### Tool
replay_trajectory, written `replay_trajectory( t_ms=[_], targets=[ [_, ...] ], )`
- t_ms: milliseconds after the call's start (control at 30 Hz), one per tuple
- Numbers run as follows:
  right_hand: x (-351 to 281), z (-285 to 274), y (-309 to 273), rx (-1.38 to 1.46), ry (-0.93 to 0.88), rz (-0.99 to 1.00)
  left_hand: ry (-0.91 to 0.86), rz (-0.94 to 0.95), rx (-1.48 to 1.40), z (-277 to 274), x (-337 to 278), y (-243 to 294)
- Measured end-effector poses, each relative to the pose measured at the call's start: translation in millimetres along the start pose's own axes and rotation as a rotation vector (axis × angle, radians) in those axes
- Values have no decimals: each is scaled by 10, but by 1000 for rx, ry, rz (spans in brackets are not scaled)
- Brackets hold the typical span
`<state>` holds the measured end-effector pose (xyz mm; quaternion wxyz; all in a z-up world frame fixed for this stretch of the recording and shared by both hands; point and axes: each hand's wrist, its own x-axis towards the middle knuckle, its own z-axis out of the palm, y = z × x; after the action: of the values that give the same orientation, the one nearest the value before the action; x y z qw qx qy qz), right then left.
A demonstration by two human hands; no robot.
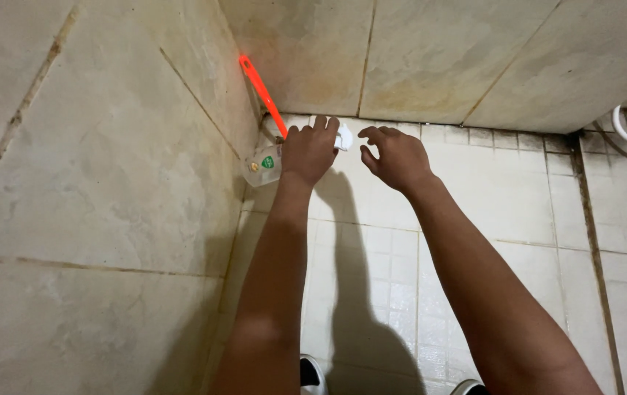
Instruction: The person applies a white cleaning paste from a bottle onto the grout lines between floor tiles. They use their fingers to rub the paste into the grout, working along the base of the wall and around the floor drain.
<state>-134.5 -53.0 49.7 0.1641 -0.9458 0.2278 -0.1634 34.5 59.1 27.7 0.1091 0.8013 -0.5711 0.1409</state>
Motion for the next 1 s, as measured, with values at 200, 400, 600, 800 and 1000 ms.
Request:
replay_trajectory(
  t_ms=[200, 400, 600, 800, 1000],
  targets=[
    [-3, 73, 58, -50, 59, -94, -73, -22, 15, 268, -4, -77],
    [-3, 71, 13, -62, 52, -78, -34, -31, -16, 29, -32, -41],
    [4, 78, 37, -63, 1, -29, -86, -62, -5, 148, -24, -94],
    [-16, 40, 53, -74, -23, 4, -85, -73, -36, 108, -24, -74],
    [-29, 84, 110, -78, -75, 30, -120, -111, -7, 91, -8, -84]
  ],
)
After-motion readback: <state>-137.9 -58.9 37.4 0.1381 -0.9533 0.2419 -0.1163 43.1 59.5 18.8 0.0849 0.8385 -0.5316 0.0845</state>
